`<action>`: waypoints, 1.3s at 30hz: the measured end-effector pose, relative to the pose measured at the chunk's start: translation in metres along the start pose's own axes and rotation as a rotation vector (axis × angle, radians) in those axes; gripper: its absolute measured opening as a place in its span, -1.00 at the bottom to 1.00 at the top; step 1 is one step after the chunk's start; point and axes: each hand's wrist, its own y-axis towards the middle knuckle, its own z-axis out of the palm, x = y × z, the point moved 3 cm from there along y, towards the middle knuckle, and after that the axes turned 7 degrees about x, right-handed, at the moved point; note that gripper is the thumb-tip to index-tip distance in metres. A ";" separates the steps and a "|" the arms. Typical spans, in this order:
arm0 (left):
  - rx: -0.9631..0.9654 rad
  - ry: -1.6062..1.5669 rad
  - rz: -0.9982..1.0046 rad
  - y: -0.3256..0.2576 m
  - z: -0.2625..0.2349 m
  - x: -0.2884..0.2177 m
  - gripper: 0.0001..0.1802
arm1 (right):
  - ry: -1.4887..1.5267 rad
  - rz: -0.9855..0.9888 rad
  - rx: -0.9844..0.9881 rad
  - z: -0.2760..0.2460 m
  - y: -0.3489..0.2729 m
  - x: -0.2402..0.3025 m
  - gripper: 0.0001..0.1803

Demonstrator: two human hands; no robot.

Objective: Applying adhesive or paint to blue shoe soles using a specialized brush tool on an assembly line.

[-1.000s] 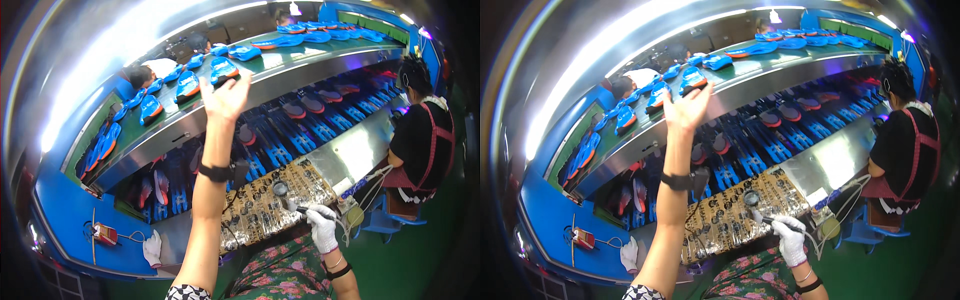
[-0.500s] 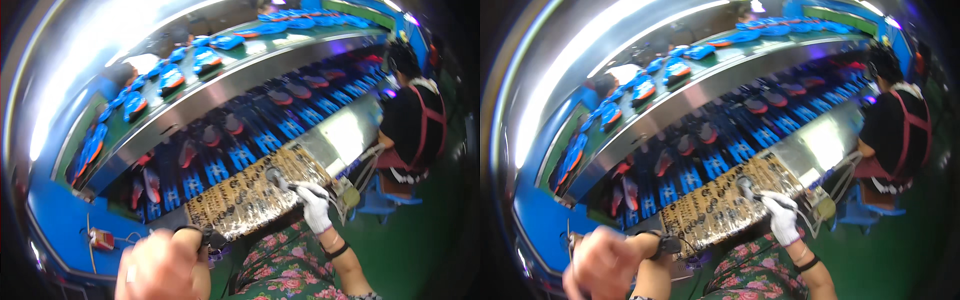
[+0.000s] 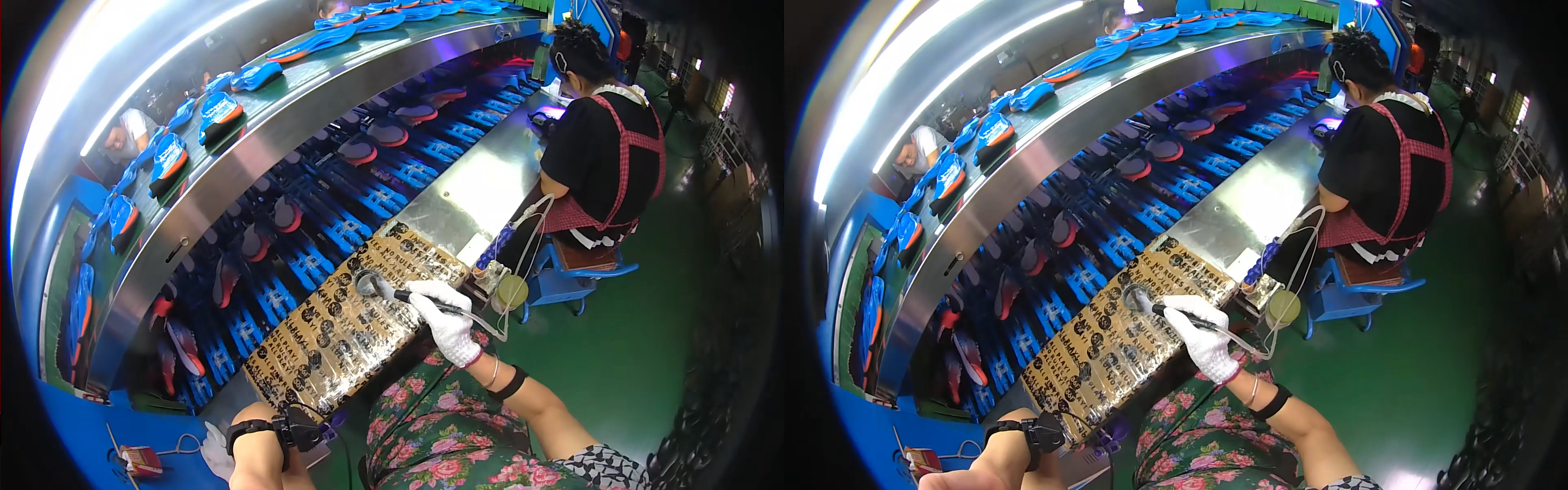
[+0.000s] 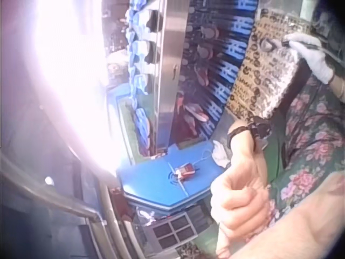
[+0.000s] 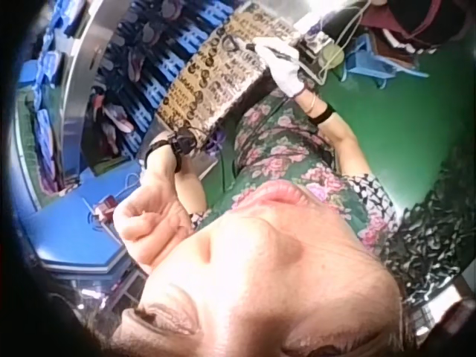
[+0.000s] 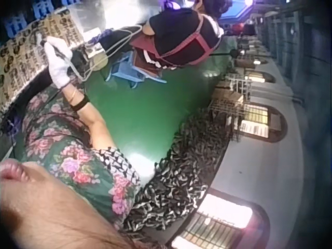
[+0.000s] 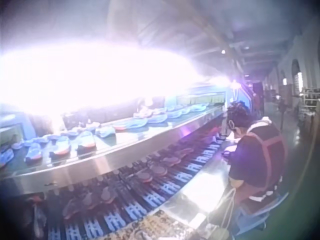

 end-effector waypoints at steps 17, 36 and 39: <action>-0.341 -0.430 0.195 0.012 0.024 0.043 -0.87 | -0.160 -0.179 0.127 0.028 0.010 0.013 -0.77; -0.291 -2.020 -0.364 -0.017 0.125 0.048 -0.88 | -0.169 -0.212 0.129 0.018 0.008 -0.019 -0.79; -0.326 -2.096 -0.332 -0.012 0.134 0.049 -0.85 | -0.186 -0.128 0.141 0.022 0.008 -0.017 -0.79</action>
